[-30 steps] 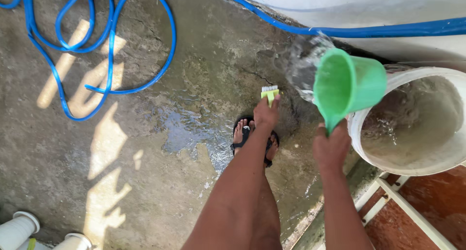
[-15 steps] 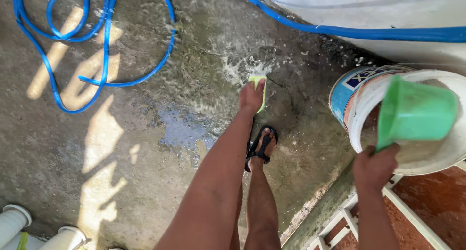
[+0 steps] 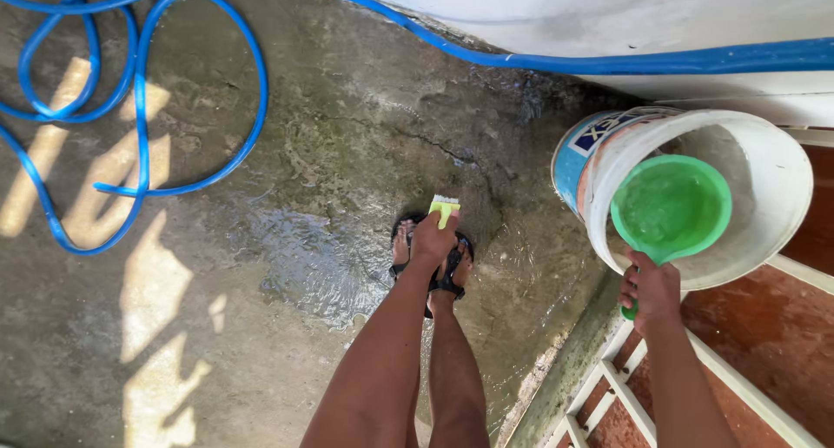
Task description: The person scrubs a concrete floor next to a wall using a brush, dipping the brush into a bucket of water and pouring water from a ladle onto the floor.
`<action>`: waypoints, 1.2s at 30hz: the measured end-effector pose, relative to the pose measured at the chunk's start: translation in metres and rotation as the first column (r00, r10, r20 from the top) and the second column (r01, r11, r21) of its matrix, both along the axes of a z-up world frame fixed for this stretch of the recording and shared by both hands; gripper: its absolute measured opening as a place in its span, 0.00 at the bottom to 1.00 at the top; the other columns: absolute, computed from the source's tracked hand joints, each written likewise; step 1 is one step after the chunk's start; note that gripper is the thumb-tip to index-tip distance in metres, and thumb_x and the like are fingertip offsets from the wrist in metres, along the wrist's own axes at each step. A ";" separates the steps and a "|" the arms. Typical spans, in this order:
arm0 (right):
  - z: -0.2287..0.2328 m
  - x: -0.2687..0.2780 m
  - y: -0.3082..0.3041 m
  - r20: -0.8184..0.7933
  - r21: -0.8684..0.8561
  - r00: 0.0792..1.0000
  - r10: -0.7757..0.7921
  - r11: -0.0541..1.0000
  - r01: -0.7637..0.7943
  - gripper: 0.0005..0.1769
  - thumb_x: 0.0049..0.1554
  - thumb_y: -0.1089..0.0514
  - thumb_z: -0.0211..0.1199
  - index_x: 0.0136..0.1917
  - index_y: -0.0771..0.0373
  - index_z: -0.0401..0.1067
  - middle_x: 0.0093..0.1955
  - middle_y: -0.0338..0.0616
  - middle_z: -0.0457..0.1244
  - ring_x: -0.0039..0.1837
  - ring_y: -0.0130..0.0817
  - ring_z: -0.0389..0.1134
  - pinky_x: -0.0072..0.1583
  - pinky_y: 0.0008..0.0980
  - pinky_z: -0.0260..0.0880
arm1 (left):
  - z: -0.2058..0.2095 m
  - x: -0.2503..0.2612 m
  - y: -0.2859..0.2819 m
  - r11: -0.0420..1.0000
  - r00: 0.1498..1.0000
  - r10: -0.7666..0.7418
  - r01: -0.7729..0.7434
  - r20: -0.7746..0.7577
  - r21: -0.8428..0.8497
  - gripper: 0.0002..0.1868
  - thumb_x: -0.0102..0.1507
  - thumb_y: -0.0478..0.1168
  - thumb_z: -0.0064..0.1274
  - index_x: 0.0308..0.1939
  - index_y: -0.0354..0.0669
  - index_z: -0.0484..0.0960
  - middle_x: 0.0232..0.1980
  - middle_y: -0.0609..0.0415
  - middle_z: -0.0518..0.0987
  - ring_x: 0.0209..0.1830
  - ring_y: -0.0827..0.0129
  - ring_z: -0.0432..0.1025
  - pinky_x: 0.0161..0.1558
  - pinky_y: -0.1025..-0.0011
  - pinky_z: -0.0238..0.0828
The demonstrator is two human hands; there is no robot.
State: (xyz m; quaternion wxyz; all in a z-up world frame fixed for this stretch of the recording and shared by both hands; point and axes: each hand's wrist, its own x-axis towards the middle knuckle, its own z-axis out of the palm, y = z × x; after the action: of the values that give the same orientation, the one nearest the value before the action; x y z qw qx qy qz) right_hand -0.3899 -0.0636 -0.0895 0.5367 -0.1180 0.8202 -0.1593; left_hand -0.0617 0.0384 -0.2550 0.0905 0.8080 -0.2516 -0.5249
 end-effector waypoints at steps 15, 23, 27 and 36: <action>0.047 0.068 0.038 -0.585 -0.133 0.555 0.592 0.605 -0.785 0.19 0.63 0.60 0.58 0.65 0.68 0.62 0.38 0.58 0.69 0.36 0.50 0.73 0.40 0.44 0.74 | -0.094 -0.131 -0.133 0.882 0.902 -0.109 -0.106 -0.417 -0.459 0.14 0.69 0.47 0.47 0.46 0.42 0.81 0.48 0.45 0.82 0.46 0.61 0.76 0.49 0.61 0.75; -0.008 0.038 0.025 -0.613 -0.028 0.656 0.440 0.817 -0.575 0.24 0.63 0.60 0.56 0.70 0.69 0.56 0.48 0.69 0.68 0.49 0.68 0.70 0.51 0.61 0.68 | 0.041 -0.080 -0.126 0.879 0.922 -0.358 0.386 0.145 -0.281 0.20 0.69 0.50 0.54 0.55 0.39 0.76 0.50 0.39 0.80 0.52 0.42 0.75 0.52 0.51 0.70; -0.072 -0.011 0.013 -0.610 0.219 0.594 0.525 0.832 -0.510 0.42 0.52 0.62 0.60 0.72 0.84 0.46 0.51 0.71 0.65 0.50 0.64 0.71 0.50 0.54 0.72 | 0.042 -0.054 -0.094 0.893 0.946 -0.310 0.325 0.098 -0.311 0.18 0.66 0.49 0.55 0.52 0.40 0.79 0.48 0.41 0.81 0.49 0.46 0.77 0.51 0.52 0.71; -0.001 -0.007 0.017 -0.238 -0.130 0.941 0.242 0.952 -0.278 0.21 0.59 0.47 0.65 0.54 0.68 0.75 0.27 0.49 0.64 0.22 0.33 0.62 0.27 0.37 0.63 | -0.001 -0.014 -0.043 0.803 0.868 -0.476 0.494 0.140 -0.333 0.14 0.66 0.48 0.57 0.46 0.42 0.83 0.42 0.42 0.84 0.43 0.47 0.79 0.46 0.54 0.73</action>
State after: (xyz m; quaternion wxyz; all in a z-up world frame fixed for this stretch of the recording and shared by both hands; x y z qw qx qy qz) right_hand -0.3967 -0.0466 -0.0910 0.4481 -0.2854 0.8357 -0.1391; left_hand -0.0756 -0.0043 -0.2562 0.0924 0.6993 -0.5431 -0.4555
